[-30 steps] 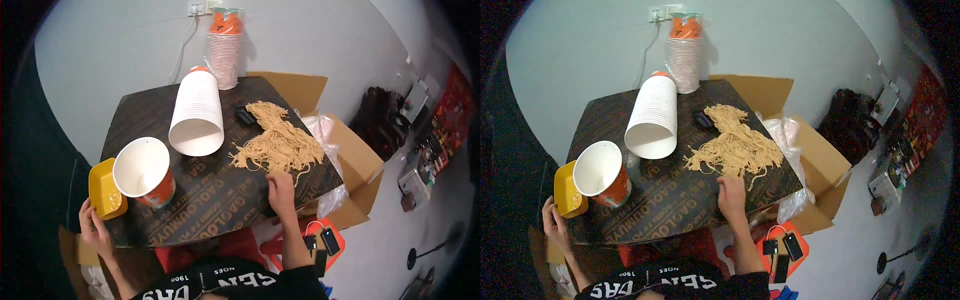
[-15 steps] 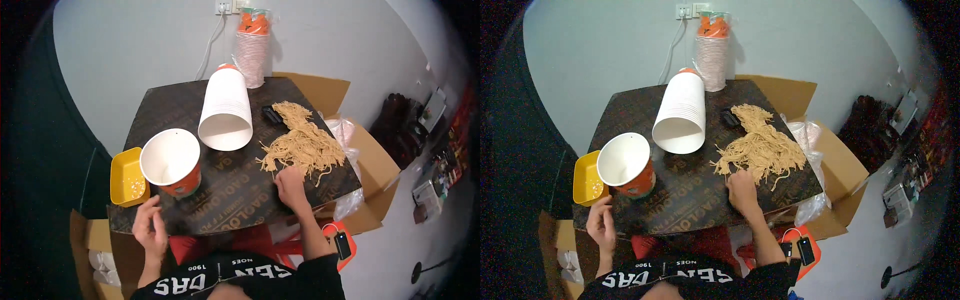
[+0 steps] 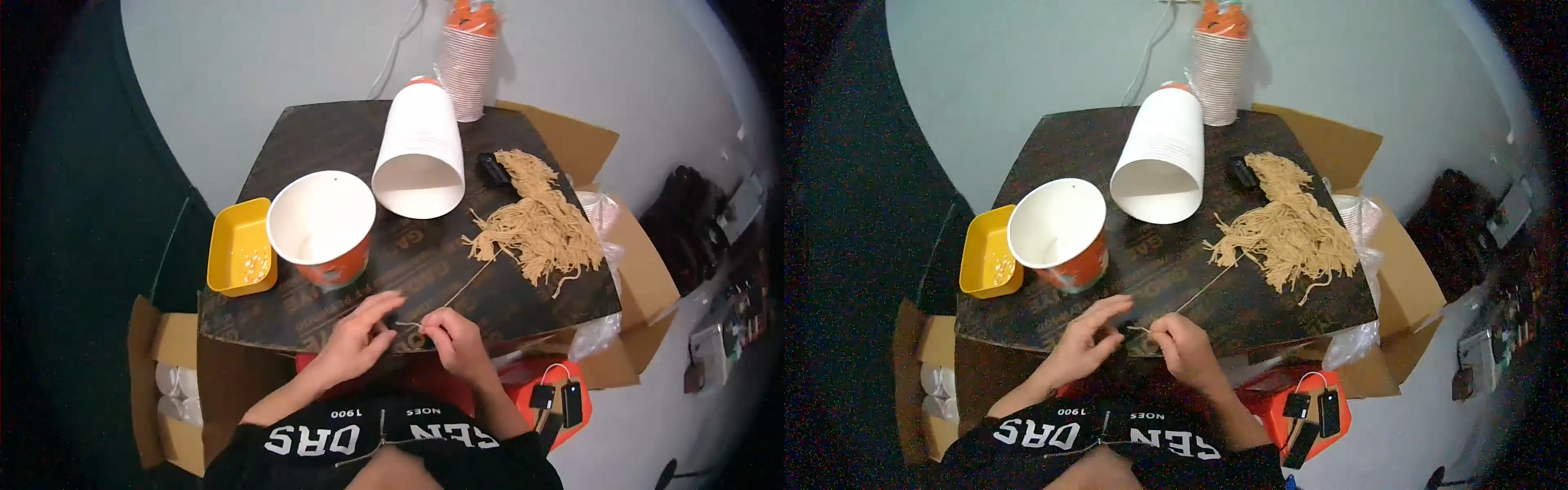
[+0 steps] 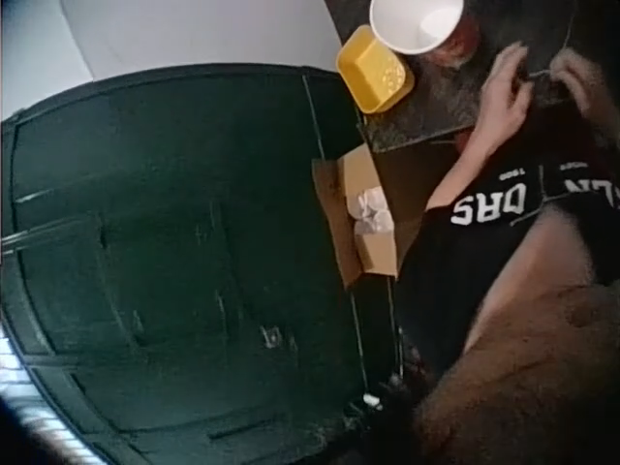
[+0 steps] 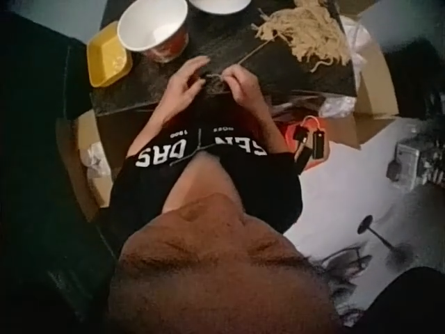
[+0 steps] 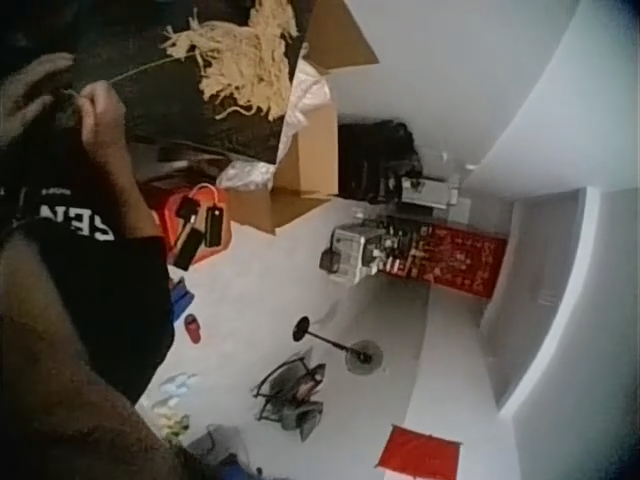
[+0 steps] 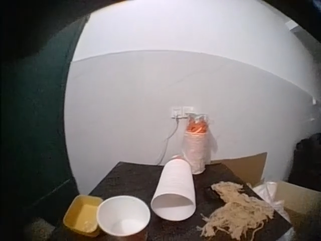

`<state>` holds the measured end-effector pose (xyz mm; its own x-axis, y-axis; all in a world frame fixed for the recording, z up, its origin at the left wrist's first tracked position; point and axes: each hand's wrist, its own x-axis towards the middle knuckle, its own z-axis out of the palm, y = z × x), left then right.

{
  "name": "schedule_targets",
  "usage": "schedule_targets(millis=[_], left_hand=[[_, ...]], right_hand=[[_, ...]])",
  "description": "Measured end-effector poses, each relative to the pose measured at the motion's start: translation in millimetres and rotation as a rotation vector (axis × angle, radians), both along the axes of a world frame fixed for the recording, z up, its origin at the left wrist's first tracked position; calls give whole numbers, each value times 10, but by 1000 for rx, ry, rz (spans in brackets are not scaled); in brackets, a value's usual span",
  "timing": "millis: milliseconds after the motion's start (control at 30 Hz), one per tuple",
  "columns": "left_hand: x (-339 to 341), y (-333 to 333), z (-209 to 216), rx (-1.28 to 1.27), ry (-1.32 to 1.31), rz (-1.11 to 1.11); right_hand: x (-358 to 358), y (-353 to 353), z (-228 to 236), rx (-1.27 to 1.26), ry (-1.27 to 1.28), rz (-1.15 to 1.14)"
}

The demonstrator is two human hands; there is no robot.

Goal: Thread string handles through pre-punched holes in paper buckets for packaging.

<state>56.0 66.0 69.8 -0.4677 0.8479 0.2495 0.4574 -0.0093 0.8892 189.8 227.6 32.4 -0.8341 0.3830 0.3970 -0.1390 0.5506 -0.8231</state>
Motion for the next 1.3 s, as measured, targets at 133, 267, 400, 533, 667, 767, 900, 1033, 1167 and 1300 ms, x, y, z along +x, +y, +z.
schedule_targets(millis=[133, 267, 400, 533, 667, 767, 900, 1033, 1167, 1300], left_hand=[[7, 65, -64, -159, -100, -59], [5, 35, -125, -186, -169, 39], [-4, -23, -92, -165, -42, 48], [-128, -142, 74, -92, 213, 188], [-444, -349, 199, 79, 401, 623], [-664, -556, 481, -13, 719, 748], [-858, -496, 580, -70, 762, 672], [-874, -432, 567, -159, 1147, 511], [-610, -271, 395, -69, 1150, 297], [-375, -53, 169, -29, 1097, 178]], right_hand=[[-53, -37, 44, -109, 62, 59], [-50, 42, -10, -2, 35, 52], [-81, -69, 149, -126, -54, 81], [-162, -81, 193, 52, 74, 164], [-121, 7, 121, 87, 19, 60], [-131, -6, 61, 42, 12, -20], [-89, 9, -16, -138, 29, -153], [-55, 20, 18, -226, 70, -236], [-53, 1, -13, -339, 169, -367], [-53, -24, -95, -729, 295, -343]])
